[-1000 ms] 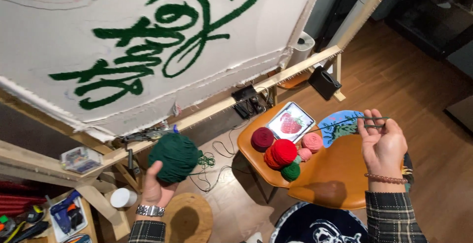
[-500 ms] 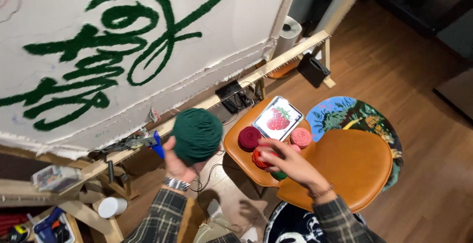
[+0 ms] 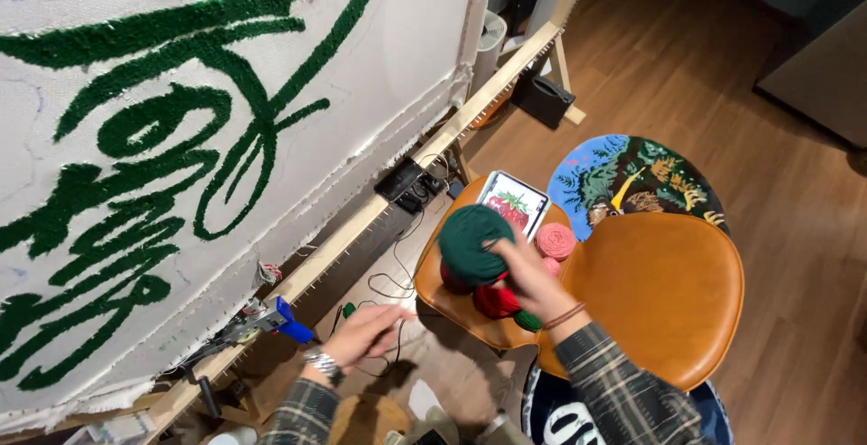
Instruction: The person is preparing for rug tufting by threading a tufting gun, organizing yarn balls, and referencing a design on a tablet.
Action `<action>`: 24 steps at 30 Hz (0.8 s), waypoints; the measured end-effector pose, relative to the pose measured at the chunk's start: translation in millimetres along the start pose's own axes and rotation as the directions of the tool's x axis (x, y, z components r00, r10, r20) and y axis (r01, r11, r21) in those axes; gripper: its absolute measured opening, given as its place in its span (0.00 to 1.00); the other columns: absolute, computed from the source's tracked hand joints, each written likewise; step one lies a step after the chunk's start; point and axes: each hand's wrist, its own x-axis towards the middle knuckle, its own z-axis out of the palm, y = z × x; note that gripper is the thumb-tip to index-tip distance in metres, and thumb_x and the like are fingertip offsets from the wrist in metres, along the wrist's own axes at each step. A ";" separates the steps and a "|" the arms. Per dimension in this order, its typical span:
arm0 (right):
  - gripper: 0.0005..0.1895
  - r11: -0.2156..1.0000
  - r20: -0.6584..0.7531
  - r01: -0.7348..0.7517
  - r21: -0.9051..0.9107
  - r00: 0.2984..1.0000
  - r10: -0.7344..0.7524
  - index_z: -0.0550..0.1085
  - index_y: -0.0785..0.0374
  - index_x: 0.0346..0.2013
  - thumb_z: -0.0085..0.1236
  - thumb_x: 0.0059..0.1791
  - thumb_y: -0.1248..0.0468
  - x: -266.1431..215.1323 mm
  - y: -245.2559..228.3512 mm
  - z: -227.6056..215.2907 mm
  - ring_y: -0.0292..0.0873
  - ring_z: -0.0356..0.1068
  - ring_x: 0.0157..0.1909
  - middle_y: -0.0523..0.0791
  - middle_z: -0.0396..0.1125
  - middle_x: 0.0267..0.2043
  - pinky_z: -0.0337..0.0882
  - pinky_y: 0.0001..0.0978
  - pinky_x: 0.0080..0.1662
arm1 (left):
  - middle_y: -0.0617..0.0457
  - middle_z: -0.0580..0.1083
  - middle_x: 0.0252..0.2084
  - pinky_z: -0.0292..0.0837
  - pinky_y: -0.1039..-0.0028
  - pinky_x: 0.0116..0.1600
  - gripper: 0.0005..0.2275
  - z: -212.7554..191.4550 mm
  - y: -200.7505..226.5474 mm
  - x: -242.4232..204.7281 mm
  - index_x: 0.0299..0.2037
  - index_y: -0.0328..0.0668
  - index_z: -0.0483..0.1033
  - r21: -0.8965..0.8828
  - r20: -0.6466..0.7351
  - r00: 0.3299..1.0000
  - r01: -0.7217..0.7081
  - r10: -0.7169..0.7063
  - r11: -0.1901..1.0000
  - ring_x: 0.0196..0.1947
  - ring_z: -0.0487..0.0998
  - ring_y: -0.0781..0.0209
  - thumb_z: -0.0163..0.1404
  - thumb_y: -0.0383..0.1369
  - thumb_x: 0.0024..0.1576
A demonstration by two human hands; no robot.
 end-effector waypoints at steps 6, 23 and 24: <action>0.42 0.903 -0.273 0.108 -0.416 0.932 -0.238 0.54 0.56 0.76 0.52 0.47 0.60 86.6 -11.6 -114.1 0.48 0.68 0.59 0.49 0.56 0.69 0.74 0.39 0.44 | 0.61 0.67 0.19 0.59 0.81 0.24 0.21 -112.5 -30.9 -52.0 0.38 0.42 0.86 0.212 -0.360 0.925 0.209 -0.122 0.955 0.16 0.61 0.69 0.49 0.52 0.61; 0.44 0.805 -0.364 -0.076 -0.589 0.914 -0.180 0.61 0.63 0.70 0.66 0.41 0.57 240.4 -2.6 -217.6 0.52 0.67 0.61 0.54 0.62 0.64 0.71 0.43 0.59 | 0.56 0.67 0.22 0.58 0.76 0.27 0.10 -115.3 -29.4 -118.4 0.41 0.40 0.83 -0.205 -0.823 0.551 -0.068 -0.135 0.976 0.20 0.62 0.65 0.54 0.38 0.67; 0.49 0.772 -0.399 -0.166 -0.613 0.909 -0.122 0.58 0.61 0.73 0.67 0.40 0.55 244.4 2.1 -211.0 0.55 0.65 0.65 0.55 0.55 0.70 0.71 0.45 0.62 | 0.60 0.67 0.24 0.60 0.78 0.27 0.10 -109.4 -22.5 -110.4 0.42 0.43 0.79 -0.242 -0.859 0.496 -0.178 -0.125 0.954 0.21 0.62 0.69 0.51 0.39 0.69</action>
